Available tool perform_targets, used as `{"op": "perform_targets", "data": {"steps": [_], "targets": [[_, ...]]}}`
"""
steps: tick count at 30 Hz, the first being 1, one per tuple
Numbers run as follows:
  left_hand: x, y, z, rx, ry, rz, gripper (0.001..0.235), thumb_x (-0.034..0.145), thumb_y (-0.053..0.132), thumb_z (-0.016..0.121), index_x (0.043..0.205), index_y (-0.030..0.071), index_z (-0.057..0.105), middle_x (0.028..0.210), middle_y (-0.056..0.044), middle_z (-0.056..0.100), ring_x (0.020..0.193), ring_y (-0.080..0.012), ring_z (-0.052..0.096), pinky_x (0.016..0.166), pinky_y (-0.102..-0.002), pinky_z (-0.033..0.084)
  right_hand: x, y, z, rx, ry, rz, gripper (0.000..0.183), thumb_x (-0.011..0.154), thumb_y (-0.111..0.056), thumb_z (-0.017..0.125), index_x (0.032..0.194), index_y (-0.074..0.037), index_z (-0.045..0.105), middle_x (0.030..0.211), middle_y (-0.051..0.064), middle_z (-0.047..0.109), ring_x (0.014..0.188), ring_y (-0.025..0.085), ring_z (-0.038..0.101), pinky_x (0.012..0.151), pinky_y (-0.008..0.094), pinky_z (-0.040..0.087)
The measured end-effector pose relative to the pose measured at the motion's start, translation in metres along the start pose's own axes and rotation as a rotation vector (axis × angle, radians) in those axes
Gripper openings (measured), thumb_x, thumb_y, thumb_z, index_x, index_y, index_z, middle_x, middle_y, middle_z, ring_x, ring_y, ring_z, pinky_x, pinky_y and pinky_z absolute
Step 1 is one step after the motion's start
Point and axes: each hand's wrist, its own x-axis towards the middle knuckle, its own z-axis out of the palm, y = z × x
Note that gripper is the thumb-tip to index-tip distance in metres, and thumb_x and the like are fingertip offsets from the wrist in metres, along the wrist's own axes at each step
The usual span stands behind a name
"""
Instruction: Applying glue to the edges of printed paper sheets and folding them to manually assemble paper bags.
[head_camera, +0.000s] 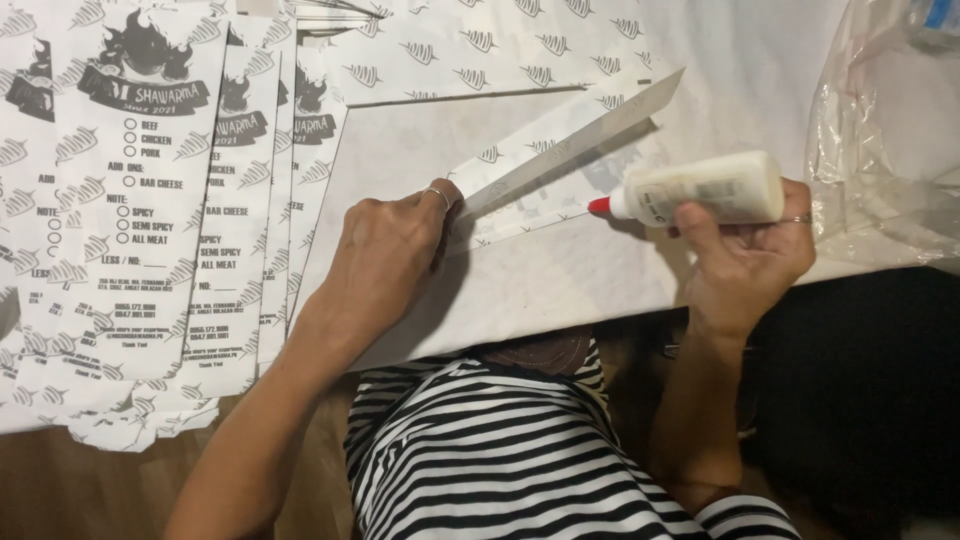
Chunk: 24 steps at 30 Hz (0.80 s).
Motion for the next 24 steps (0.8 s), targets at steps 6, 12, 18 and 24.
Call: {"op": "perform_targets", "data": {"steps": [6, 12, 18, 24], "targets": [[0.000, -0.002, -0.004, -0.007, 0.027, 0.016, 0.013, 0.095, -0.004, 0.061, 0.097, 0.005, 0.052, 0.059, -0.001, 0.056, 0.037, -0.0222, 0.047, 0.037, -0.039, 0.037, 0.021, -0.002, -0.023, -0.308, 0.069, -0.134, 0.032, 0.100, 0.022, 0.081, 0.114, 0.006, 0.056, 0.107, 0.020, 0.069, 0.098, 0.037, 0.076, 0.069, 0.043, 0.071], [0.003, -0.002, -0.007, -0.070, 0.035, 0.006, 0.018, 0.111, 0.015, 0.059, 0.097, 0.005, 0.057, 0.057, 0.005, 0.050, 0.037, -0.0117, 0.040, 0.035, -0.032, 0.042, 0.028, 0.004, -0.044, -0.087, 0.123, -0.110, 0.033, 0.106, 0.022, 0.078, 0.115, 0.008, 0.050, 0.106, 0.028, 0.066, 0.090, 0.044, 0.076, 0.059, 0.041, 0.066], [0.005, -0.005, -0.008, -0.083, 0.019, 0.001, 0.009, 0.100, 0.000, 0.060, 0.095, 0.004, 0.055, 0.056, -0.001, 0.054, 0.037, -0.0206, 0.046, 0.038, -0.039, 0.041, 0.029, 0.013, -0.042, -0.106, 0.110, -0.070, 0.032, 0.103, 0.025, 0.074, 0.118, 0.006, 0.053, 0.106, 0.023, 0.066, 0.095, 0.041, 0.076, 0.062, 0.040, 0.068], [0.013, -0.007, -0.017, -0.210, -0.018, -0.050, 0.015, 0.107, 0.009, 0.057, 0.095, 0.003, 0.062, 0.052, -0.001, 0.056, 0.034, -0.0177, 0.047, 0.037, -0.036, 0.042, 0.028, 0.018, -0.029, 0.023, 0.068, -0.016, 0.031, 0.099, 0.016, 0.079, 0.112, 0.004, 0.054, 0.102, 0.018, 0.065, 0.095, 0.038, 0.076, 0.058, 0.039, 0.066]]}}
